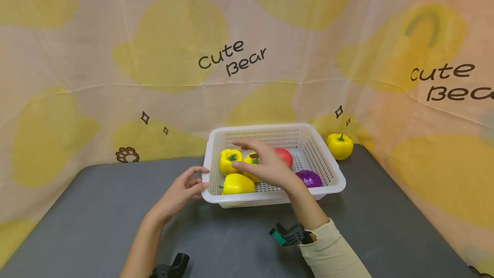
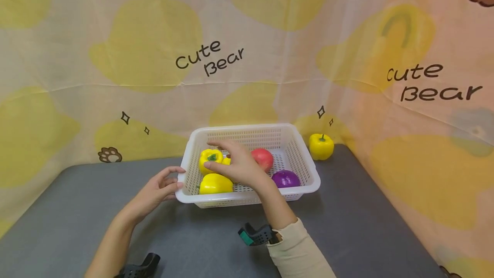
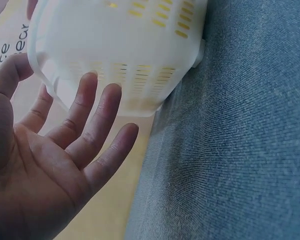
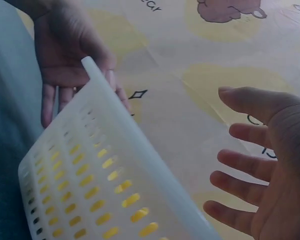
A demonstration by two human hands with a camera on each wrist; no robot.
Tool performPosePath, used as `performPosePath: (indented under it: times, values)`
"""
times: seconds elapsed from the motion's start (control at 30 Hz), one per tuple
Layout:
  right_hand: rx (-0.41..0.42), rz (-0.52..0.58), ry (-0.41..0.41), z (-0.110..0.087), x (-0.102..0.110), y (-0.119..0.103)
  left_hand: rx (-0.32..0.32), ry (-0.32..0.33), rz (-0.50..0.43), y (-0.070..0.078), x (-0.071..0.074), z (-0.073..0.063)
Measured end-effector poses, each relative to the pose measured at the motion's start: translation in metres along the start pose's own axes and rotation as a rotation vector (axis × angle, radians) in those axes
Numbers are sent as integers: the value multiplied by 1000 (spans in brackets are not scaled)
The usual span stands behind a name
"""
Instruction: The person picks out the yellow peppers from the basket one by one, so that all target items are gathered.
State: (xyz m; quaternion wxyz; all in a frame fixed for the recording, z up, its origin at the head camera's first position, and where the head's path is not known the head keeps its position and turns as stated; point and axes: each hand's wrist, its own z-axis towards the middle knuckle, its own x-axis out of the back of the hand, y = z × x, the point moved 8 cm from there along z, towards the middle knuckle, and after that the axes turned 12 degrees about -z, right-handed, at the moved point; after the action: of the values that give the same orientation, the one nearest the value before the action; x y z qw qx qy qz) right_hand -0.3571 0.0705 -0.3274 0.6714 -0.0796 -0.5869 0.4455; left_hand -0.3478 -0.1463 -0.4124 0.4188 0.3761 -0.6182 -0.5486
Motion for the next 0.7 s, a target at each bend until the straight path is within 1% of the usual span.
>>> performPosePath:
  times: [0.17, 0.3, 0.43, 0.6, 0.7]
  values:
    - [0, 0, -30, 2, -12, 3, 2, 2, 3, 0, 0, 0]
    - [-11, -4, -77, 3, -24, 7, 2, 4, 4, 0, 0, 0]
    - [14, -38, -130, 3, -34, 8, -6, -3, 1, 0, 0, 0]
    - [55, -62, -172, 2, -40, 5, -15, -12, 2, 1, 0, 0]
    - [68, -102, -197, 2, -43, 3, -17, -18, 0, 2, 0, 0]
